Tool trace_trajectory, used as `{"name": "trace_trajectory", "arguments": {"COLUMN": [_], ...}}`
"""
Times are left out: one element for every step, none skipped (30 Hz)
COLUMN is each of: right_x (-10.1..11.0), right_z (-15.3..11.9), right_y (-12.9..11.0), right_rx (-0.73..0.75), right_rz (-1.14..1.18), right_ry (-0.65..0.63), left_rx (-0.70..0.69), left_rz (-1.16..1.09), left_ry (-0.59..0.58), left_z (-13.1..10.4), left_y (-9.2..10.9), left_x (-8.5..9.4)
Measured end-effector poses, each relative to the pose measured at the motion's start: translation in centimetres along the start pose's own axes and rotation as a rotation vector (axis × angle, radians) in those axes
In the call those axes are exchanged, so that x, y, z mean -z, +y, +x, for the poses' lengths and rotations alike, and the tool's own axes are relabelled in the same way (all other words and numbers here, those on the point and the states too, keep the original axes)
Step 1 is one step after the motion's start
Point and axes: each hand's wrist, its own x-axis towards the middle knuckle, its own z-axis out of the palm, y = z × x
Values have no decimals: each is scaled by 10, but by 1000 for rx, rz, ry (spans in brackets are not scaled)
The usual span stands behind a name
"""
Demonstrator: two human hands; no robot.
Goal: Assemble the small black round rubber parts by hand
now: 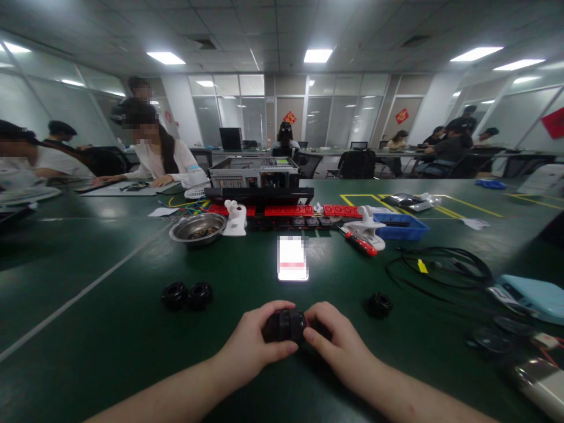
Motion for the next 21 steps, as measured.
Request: {"name": "trace_trajectory", "arguments": {"right_x": [1,1,2,2,2,2,2,2,2,2,1,1,1,1,1,0,0,0,0,0,0], "right_z": [-1,-2,-3,-4,-5,-5,-5,-5,-5,-4,-3,-2,-1,-1,0,0,0,0,0,0,1], "right_y": [-1,-3,-4,-5,-7,-7,-7,-7,-6,-5,-4,-3,-2,-2,-1,-1,-1,0,0,0,0], "right_rx": [27,54,78,95,104,105,100,88,72,52,33,16,2,-7,-16,-26,-37,-49,-58,-64,-65], "right_rz": [3,4,4,3,2,2,6,12,20,26,31,33,32,29,24,18,11,4,-3,-7,-9], "right_ry": [5,8,10,8,5,4,4,7,12,15,18,17,12,8,3,0,-1,-2,-3,-1,0], "left_rx": [-2,-9,-19,-30,-37,-39,-38,-32,-25,-17,-9,-3,0,-1,-6,-12,-20,-31,-40,-46,-47], "left_rz": [-32,-65,-94,-114,-127,-137,-142,-139,-128,-108,-80,-46,-12,16,38,56,68,77,81,84,83], "left_ry": [-7,-13,-16,-16,-14,-13,-12,-10,-2,10,21,34,44,49,49,47,45,44,40,38,33], "left_z": [0,0,0,1,1,1,1,1,0,0,0,-1,-1,-1,0,0,0,0,0,-1,-1], "left_y": [0,0,-1,-1,-2,-3,-3,-3,-2,-2,-1,-1,-1,-2,-2,-4,-5,-5,-5,-5,-4], "left_x": [0,1,1,1,1,1,1,0,0,0,-1,-2,-2,-3,-4,-4,-4,-4,-4,-4,-3]}}
